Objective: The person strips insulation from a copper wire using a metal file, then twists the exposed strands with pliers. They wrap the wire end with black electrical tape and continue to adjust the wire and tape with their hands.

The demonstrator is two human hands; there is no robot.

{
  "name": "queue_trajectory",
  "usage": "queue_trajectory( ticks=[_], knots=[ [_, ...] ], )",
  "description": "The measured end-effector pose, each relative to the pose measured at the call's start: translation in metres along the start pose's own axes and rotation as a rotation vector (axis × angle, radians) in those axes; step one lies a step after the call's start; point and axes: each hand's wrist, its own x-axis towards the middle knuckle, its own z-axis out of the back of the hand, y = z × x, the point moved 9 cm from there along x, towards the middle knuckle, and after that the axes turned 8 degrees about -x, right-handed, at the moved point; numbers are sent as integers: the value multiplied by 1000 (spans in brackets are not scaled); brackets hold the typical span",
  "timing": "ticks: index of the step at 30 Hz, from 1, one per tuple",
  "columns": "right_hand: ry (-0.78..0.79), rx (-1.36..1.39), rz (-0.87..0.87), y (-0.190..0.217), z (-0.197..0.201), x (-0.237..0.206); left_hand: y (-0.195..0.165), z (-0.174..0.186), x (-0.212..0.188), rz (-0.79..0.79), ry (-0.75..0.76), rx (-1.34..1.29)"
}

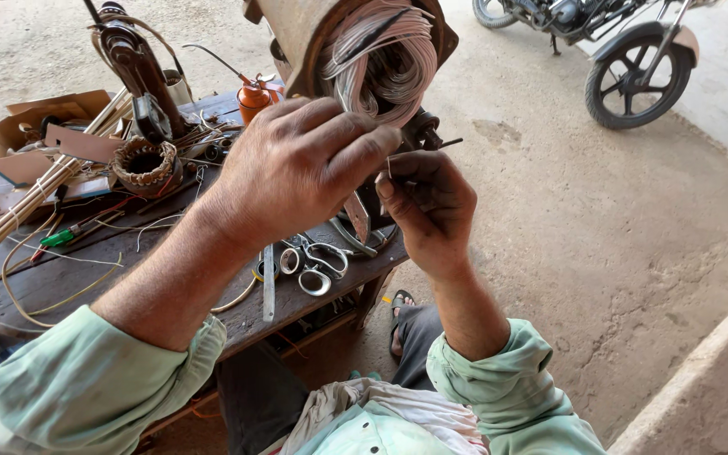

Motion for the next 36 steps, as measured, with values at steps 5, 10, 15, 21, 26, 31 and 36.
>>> queue_trajectory(
  ticks=[5,10,15,21,26,31,36],
  knots=[
    [-12,59,19,-3,4,0,-6,-10,0,-64,27,78],
    [3,2,49,-2,9,3,0,-13,3,-47,89,71],
    [31,-31,121,5,11,6,3,-21,6,-46,179,45],
    [17,10,101,1,13,6,4,-26,8,-24,233,41],
    [19,-7,127,2,13,3,2,-29,12,-24,289,45],
    [18,-45,138,2,14,2,-2,-31,18,-21,354,137],
    [17,7,86,-1,15,3,-3,-32,22,25,393,160]
  ],
)
